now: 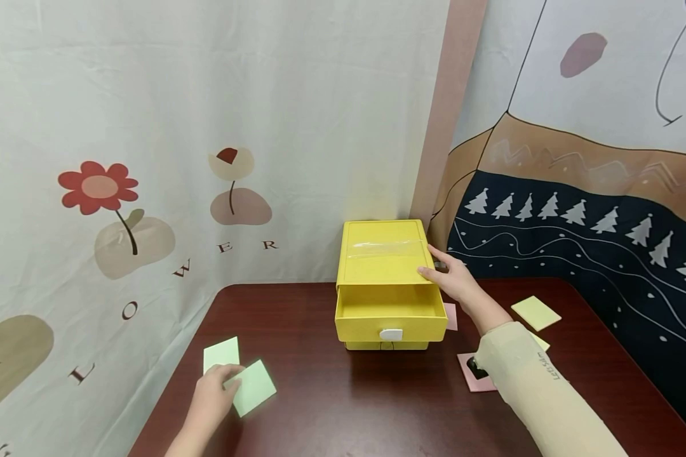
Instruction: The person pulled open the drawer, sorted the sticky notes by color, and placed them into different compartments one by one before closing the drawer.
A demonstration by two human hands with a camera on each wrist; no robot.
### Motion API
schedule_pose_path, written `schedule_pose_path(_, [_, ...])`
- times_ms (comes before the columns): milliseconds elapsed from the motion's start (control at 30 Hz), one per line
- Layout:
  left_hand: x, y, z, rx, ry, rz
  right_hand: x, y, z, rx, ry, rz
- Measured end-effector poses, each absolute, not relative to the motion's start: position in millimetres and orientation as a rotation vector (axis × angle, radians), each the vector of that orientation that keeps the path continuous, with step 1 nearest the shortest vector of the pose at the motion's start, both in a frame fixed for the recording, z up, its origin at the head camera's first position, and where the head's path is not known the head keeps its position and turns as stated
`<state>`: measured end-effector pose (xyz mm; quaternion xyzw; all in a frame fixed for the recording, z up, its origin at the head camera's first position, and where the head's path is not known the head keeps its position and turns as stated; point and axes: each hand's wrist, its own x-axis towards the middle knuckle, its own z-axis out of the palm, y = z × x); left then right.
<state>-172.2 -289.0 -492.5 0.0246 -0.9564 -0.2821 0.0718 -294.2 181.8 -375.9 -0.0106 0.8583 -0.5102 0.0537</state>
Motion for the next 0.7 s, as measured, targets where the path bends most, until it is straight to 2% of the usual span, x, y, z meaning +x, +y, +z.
schedule_pose_path(400, [-177.2,-267.9,-496.2,0.063,-2.592,-0.8,-294.3,183.8,-378.0,-0.046,2.599,-1.571])
schedule_pose_path(700, [-180.7,-252.5,-495.4,-0.134,-2.333,-0.64,-293.2,183.9,-377.3,-0.051,2.603,-1.564])
